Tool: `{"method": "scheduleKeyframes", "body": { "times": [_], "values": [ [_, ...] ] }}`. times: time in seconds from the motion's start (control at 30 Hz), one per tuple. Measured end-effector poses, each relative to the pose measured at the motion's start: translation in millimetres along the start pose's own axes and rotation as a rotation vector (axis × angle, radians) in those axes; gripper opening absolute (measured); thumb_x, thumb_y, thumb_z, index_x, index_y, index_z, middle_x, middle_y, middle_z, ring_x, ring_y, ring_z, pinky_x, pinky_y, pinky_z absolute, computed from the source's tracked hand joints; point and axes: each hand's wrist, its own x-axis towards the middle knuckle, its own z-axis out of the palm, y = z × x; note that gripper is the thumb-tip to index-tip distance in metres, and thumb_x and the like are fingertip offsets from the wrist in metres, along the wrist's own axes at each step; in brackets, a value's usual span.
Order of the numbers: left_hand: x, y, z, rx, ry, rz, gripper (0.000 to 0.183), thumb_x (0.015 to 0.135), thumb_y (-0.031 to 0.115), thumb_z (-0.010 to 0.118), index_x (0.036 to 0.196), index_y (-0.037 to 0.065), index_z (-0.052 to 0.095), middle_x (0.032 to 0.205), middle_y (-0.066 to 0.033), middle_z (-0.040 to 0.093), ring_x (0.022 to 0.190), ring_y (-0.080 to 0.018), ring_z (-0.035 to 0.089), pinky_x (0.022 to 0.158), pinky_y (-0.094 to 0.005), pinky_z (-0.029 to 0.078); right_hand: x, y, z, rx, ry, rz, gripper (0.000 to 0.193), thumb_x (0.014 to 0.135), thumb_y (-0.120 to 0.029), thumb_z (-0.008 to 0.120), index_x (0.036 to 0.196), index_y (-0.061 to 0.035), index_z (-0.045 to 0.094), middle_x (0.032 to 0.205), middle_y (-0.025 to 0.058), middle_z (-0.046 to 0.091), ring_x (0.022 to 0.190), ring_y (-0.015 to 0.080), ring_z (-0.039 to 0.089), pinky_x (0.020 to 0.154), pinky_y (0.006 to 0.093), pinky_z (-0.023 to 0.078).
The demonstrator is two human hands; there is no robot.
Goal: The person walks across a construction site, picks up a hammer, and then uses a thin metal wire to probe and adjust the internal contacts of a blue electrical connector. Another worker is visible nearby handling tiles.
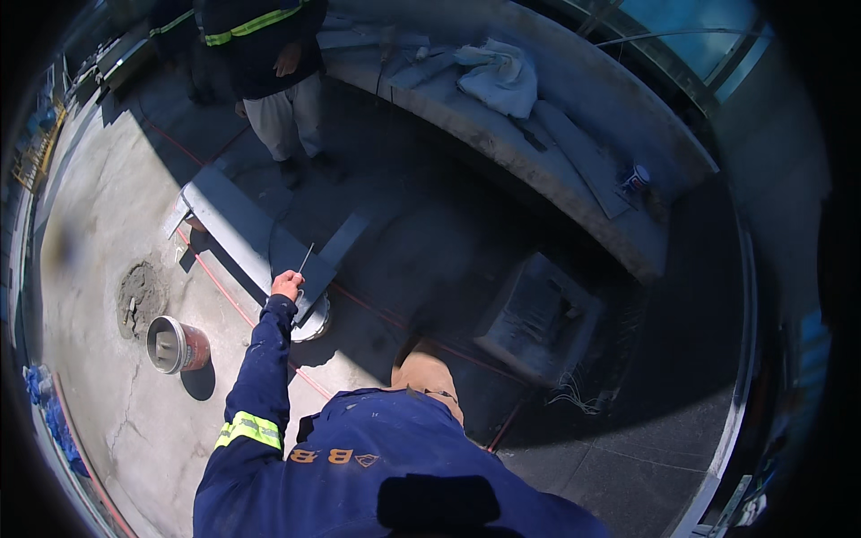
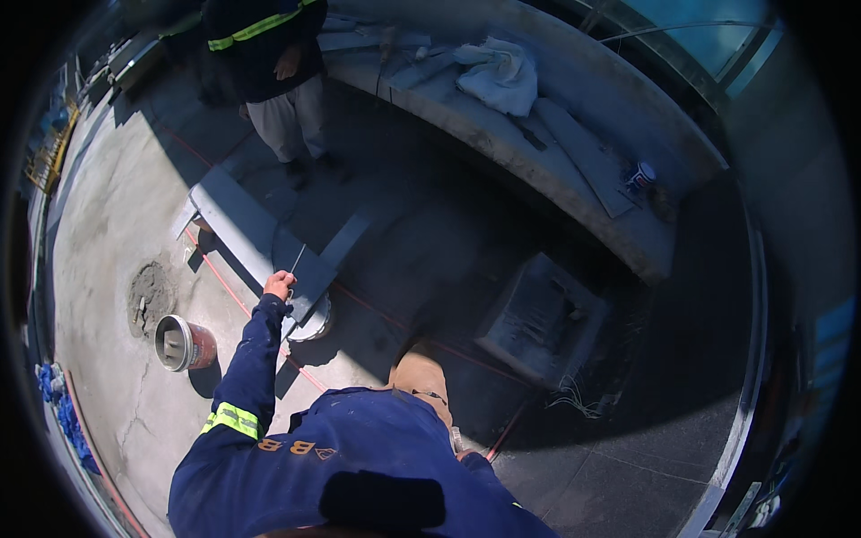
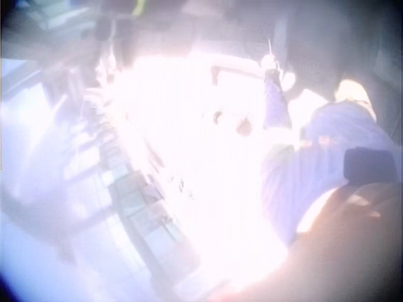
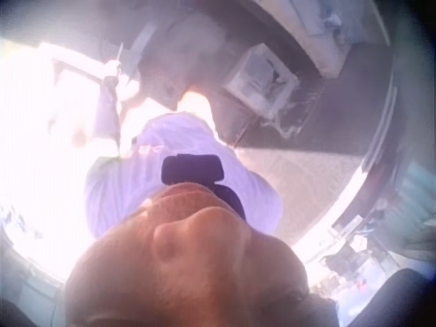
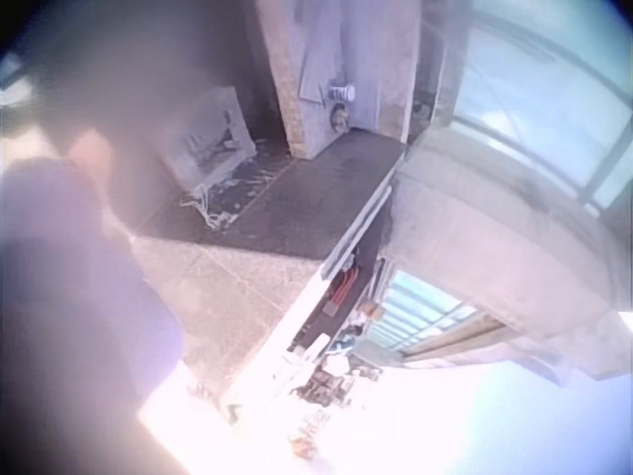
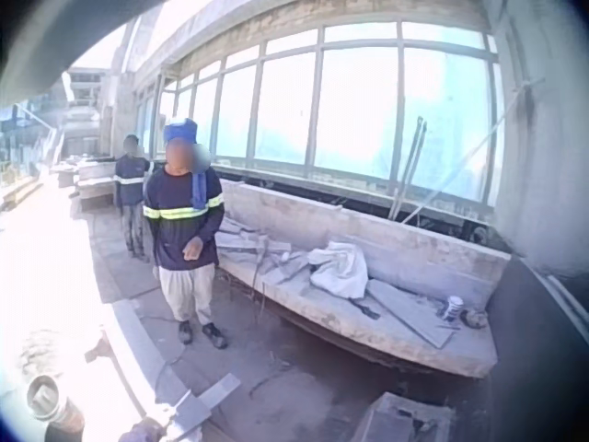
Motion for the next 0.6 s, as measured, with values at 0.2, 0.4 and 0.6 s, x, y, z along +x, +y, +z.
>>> {"method": "scheduleKeyframes", "body": {
  "times": [0.2, 0.4, 0.6],
  "values": [
    [-30, -166, -42, 1.28, -0.198, -0.051, 0.015, 0.087, 0.02, 0.057, 0.089, 0.017, 0.072, 0.093, -0.0062, 0.072, 0.092, -0.0259, 0.068, 0.081, -0.0362, 0.053, 19, -61, -277, 0.089, 0.33, -0.095, 0.043, 0.095, -0.038, 0.048, 0.118, -0.0073, 0.067, 0.127, 0.0211, 0.061, 0.117, 0.0372, 0.059, 0.101, 0.0448, 0.045],
    [-80, -155, -27, 1.121, -0.319, -0.521, 0.035, 0.091, 0.042, 0.056, 0.093, 0.014, 0.077, 0.09, -0.014, 0.073, 0.09, -0.0307, 0.07, 0.081, -0.0415, 0.054, -19, -40, -573, 0.655, 1.008, 0.122, 0.04, 0.093, -0.035, 0.056, 0.118, -0.0033, 0.056, 0.111, 0.0274, 0.064, 0.107, 0.0445, 0.061, 0.091, 0.0518, 0.048],
    [46, -115, 19, 0.773, -0.125, -0.473, 0.019, 0.088, 0.024, 0.062, 0.092, 0.015, 0.078, 0.086, -0.0136, 0.073, 0.087, -0.0285, 0.071, 0.081, -0.0384, 0.054, 14, -54, -809, 0.616, 1.16, 0.187, 0.035, 0.091, -0.035, 0.062, 0.109, -0.0056, 0.062, 0.107, 0.0231, 0.067, 0.103, 0.0416, 0.064, 0.085, 0.0523, 0.051]
  ]
}}
